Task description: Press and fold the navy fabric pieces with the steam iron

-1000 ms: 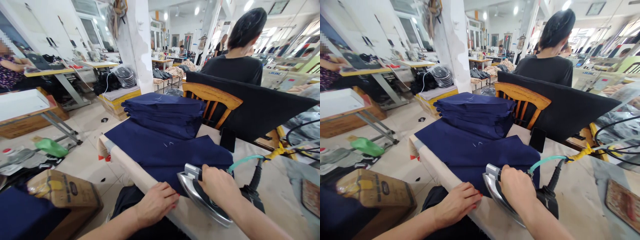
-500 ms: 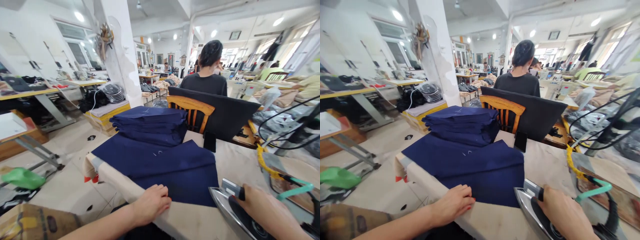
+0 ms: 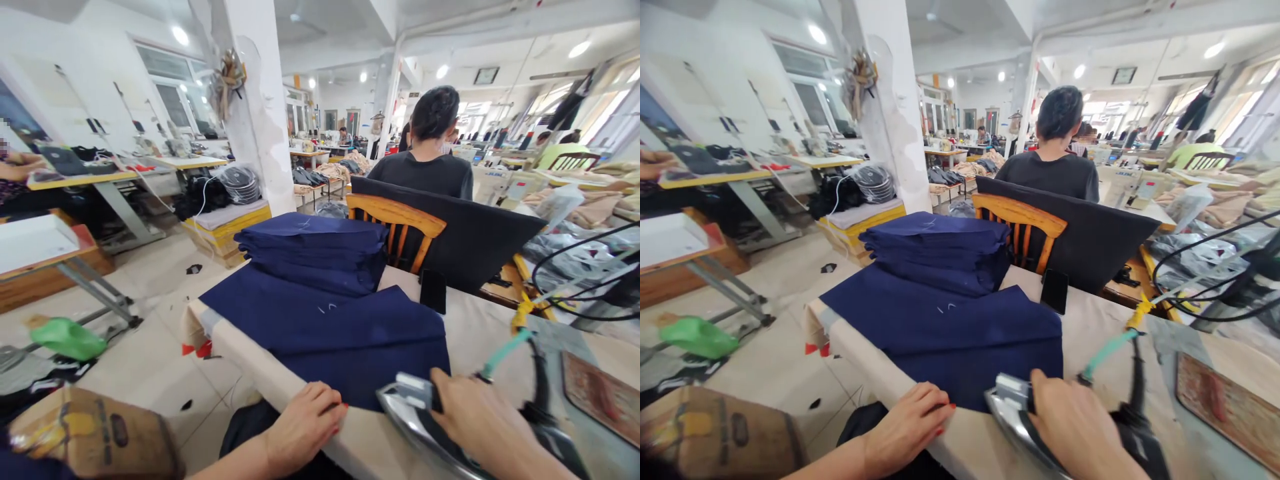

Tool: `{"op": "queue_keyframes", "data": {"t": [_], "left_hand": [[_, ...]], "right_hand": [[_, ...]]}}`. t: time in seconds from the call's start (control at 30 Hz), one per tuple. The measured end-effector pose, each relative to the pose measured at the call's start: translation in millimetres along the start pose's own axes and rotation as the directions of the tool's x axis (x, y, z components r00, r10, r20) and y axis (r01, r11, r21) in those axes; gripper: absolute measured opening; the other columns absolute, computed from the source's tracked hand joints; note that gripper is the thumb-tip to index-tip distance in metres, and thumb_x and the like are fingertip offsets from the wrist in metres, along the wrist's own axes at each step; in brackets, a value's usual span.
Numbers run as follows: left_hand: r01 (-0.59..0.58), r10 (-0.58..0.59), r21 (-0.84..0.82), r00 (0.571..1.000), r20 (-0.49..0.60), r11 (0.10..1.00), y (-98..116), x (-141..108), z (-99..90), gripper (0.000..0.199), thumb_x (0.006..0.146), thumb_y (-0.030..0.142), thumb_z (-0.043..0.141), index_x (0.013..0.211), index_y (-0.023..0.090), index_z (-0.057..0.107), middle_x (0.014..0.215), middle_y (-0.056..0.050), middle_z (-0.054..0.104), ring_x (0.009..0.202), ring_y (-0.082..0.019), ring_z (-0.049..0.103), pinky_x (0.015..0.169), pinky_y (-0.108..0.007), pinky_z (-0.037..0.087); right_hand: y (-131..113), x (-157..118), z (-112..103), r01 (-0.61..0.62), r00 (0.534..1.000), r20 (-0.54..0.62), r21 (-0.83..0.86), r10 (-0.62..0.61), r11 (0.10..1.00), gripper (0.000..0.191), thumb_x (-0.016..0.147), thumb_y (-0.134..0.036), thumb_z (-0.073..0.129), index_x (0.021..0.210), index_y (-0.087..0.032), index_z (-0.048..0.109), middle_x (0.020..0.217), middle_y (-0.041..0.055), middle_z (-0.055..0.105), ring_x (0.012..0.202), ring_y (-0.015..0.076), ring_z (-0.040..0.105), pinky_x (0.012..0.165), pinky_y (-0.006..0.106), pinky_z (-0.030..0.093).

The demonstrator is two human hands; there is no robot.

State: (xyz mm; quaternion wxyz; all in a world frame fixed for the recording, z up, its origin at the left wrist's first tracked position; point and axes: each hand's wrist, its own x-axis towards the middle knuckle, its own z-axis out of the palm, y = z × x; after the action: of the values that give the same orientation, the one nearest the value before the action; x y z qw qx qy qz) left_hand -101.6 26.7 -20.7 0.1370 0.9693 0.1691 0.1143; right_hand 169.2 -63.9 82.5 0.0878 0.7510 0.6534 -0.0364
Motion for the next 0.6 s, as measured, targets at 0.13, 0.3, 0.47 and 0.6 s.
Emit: {"op": "queue_keyframes", "data": {"t": [0.13,0.3,0.47,0.6], "left_hand": [[0.023,-0.026,-0.050,0.998,-0.063,0.998,0,-2,6.7,0.031,0.088,0.015,0.048,0.118,0.021,0.050,0.109,-0.006,0.057,0.098,-0.018,0.047,0.090,-0.031,0.041],[0.017,-0.021,-0.059,0.997,-0.075,0.998,-2,-2,11.3,0.029,0.088,0.016,0.047,0.117,0.020,0.051,0.106,-0.005,0.058,0.096,-0.019,0.048,0.088,-0.032,0.041],[0.005,-0.010,-0.055,0.995,-0.102,0.998,-5,-2,14.7,0.029,0.087,0.014,0.048,0.115,0.020,0.052,0.105,-0.005,0.059,0.095,-0.018,0.048,0.088,-0.032,0.040],[0.012,-0.017,-0.048,0.995,-0.094,0.999,-4,-2,14.5,0.029,0.087,0.015,0.049,0.115,0.021,0.051,0.106,-0.005,0.058,0.094,-0.018,0.047,0.086,-0.032,0.039]], "right_hand": [[-44,40,-11,0.155,0.988,-0.011,-0.036,-0.156,0.987,0.014,0.073,-0.017,0.056,0.087,-0.017,0.058,0.075,0.0099,0.069,0.071,0.0294,0.066,0.061,0.034,0.045],[-45,60,-9,0.165,0.986,0.000,-0.056,-0.165,0.985,0.013,0.074,-0.018,0.054,0.086,-0.015,0.059,0.075,0.0109,0.068,0.071,0.0294,0.066,0.061,0.034,0.045],[-42,54,-10,0.207,0.978,0.034,-0.068,-0.205,0.976,0.014,0.070,-0.013,0.055,0.083,-0.017,0.059,0.072,0.0085,0.068,0.072,0.0288,0.066,0.062,0.033,0.045],[-51,63,-9,0.129,0.991,-0.011,-0.065,-0.130,0.989,0.013,0.075,-0.015,0.051,0.086,-0.016,0.058,0.074,0.0110,0.068,0.071,0.0300,0.066,0.059,0.034,0.045]]}}
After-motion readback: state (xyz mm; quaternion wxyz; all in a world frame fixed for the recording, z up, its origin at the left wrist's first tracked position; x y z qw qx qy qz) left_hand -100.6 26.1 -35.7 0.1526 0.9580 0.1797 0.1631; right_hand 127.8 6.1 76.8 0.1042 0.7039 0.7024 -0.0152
